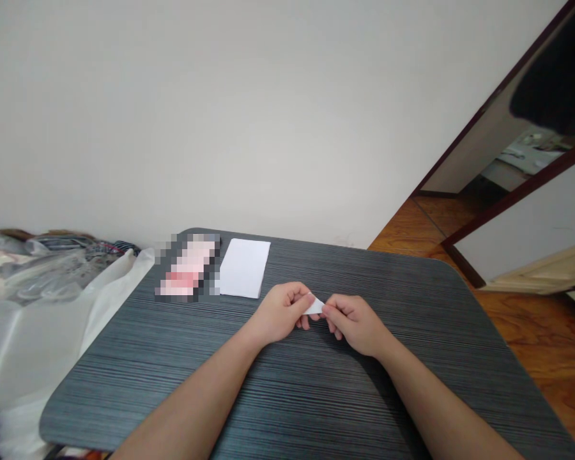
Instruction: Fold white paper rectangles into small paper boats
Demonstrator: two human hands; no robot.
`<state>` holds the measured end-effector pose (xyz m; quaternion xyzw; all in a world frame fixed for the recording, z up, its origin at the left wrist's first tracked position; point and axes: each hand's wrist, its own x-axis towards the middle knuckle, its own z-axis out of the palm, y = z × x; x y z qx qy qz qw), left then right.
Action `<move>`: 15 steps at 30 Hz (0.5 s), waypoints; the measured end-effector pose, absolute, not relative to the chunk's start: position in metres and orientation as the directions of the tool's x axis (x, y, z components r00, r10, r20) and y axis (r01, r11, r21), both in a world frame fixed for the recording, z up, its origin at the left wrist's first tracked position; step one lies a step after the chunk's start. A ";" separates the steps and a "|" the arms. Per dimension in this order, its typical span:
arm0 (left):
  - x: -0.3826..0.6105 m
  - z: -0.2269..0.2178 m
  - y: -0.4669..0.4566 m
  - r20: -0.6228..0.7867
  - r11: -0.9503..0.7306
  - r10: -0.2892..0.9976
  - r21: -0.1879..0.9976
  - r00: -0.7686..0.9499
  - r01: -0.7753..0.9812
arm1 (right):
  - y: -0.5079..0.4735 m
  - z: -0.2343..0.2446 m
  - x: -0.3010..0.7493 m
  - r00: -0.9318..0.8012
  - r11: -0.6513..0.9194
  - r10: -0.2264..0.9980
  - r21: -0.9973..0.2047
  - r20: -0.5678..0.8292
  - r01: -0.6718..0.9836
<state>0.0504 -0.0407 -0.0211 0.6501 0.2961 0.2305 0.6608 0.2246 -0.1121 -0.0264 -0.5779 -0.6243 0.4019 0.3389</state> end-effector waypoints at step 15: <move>0.052 -0.025 -0.039 -0.094 0.095 0.686 0.995 0.721 0.039 | -0.112 -0.028 0.231 -0.085 -0.020 0.995 -0.928 -0.056 0.371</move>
